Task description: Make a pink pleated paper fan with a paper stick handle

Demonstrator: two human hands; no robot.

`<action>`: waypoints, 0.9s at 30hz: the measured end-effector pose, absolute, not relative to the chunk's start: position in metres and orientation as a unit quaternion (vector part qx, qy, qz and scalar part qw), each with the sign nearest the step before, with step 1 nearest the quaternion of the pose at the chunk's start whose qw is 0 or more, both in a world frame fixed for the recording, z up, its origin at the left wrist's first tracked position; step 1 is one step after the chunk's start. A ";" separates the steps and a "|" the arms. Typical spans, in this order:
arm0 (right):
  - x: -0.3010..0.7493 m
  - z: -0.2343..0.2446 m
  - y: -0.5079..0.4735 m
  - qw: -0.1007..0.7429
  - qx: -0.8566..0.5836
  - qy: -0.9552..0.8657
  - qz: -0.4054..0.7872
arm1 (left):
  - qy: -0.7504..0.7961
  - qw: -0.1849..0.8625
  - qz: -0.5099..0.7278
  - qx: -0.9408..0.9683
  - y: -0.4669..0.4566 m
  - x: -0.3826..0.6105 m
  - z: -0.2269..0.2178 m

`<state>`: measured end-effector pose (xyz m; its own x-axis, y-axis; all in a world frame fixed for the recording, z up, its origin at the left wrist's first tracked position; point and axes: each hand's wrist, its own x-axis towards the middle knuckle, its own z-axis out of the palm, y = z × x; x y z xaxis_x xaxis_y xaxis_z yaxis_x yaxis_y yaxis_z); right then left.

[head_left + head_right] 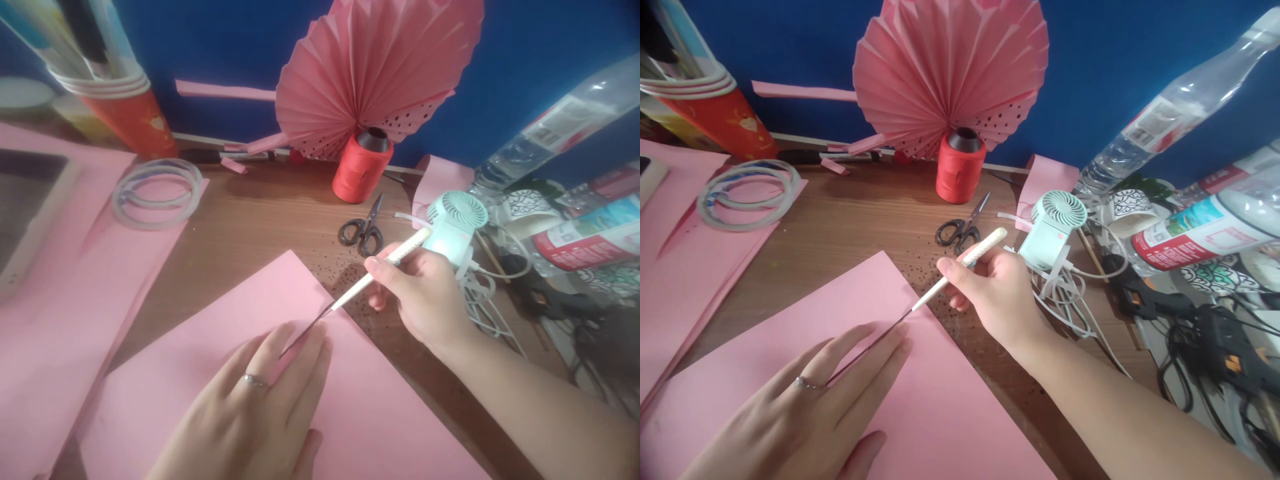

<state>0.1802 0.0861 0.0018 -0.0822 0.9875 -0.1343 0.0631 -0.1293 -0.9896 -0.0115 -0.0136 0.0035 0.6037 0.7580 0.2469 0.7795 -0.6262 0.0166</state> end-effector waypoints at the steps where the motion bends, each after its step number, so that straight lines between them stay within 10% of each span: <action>1: 0.180 0.002 0.086 0.428 -0.524 -0.502 0.539 | -0.427 0.048 -0.119 -0.895 -0.013 -0.012 0.004; 27: 0.185 -0.002 0.087 0.435 -0.513 -0.490 0.555 | -0.453 0.019 -0.142 -0.880 -0.018 -0.012 0.001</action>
<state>0.1847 0.0872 -0.0021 -0.0960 0.9852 -0.1420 0.0202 -0.1407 -0.9898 -0.0118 -0.0177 0.0015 0.5487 0.7922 0.2672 0.8031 -0.5883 0.0947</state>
